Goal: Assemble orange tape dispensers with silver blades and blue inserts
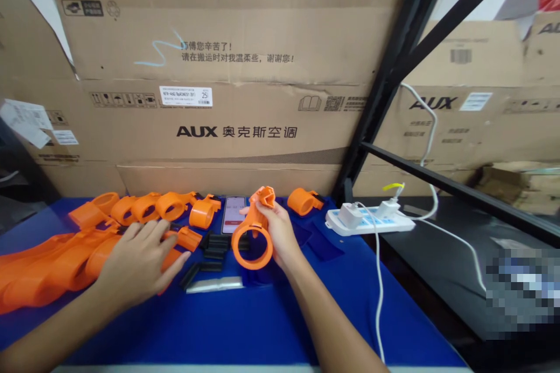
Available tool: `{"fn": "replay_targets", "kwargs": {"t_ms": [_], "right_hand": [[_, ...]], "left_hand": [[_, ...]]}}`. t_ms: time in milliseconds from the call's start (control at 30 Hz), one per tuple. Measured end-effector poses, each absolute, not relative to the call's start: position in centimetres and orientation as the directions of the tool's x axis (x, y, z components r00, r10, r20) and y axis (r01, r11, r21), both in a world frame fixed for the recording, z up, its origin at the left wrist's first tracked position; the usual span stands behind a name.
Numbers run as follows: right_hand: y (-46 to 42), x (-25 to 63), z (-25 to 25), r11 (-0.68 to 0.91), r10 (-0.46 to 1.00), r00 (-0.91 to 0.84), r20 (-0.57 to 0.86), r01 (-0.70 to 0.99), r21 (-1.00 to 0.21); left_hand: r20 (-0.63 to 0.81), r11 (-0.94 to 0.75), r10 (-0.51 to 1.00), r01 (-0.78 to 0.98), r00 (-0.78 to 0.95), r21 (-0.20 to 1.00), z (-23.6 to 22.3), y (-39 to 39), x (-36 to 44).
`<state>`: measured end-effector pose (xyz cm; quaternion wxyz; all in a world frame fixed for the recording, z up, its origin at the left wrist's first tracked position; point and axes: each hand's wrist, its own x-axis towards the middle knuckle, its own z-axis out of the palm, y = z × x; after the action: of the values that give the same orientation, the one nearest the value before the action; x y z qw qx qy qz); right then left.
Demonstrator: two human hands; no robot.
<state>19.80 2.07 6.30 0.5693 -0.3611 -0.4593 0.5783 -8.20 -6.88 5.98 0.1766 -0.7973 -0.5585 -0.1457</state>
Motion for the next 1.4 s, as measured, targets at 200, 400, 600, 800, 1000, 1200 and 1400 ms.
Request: {"fn": "replay_targets", "kwargs": {"t_ms": [200, 400, 600, 800, 1000, 1200, 1400], "right_hand": [[0.7, 18.6, 6.7, -0.001, 0.936, -0.325, 0.136, -0.389, -0.921], [0.3, 17.6, 5.5, 0.173, 0.908, -0.357, 0.218, -0.154, -0.973], [0.6, 19.4, 5.4, 0.530, 0.836, -0.368, 0.408, 0.345, -0.774], [0.1, 21.2, 7.0, 0.655, 0.748, -0.577, 0.328, 0.561, -0.507], [0.0, 21.1, 6.9, 0.663, 0.721, -0.666, 0.193, 0.582, -0.470], [-0.6, 20.0, 5.5, 0.755, 0.613, -0.783, 0.103, 0.542, -0.370], [-0.9, 19.4, 4.8, 0.775, 0.602, -0.792, 0.100, 0.551, -0.309]], "left_hand": [[0.593, -0.588, 0.734, 0.747, 0.332, 0.310, 6.9, -7.0, -4.3], [0.173, -0.193, 0.951, 0.056, 0.255, 0.980, 4.9, -3.7, 2.8], [-0.011, 0.038, 0.998, -0.405, 0.069, 0.914, 2.9, -1.5, 3.4], [-0.076, 0.126, 0.992, -0.631, 0.105, 0.765, 3.4, -2.5, 2.0], [-0.119, 0.383, 0.906, -0.667, 0.406, 0.639, 3.8, -2.8, 0.2], [0.019, 0.408, 0.831, -0.634, 0.555, 0.657, 3.3, -2.4, -0.5], [0.012, 0.384, 0.860, -0.662, 0.510, 0.644, 3.5, -2.5, -0.3]]}}
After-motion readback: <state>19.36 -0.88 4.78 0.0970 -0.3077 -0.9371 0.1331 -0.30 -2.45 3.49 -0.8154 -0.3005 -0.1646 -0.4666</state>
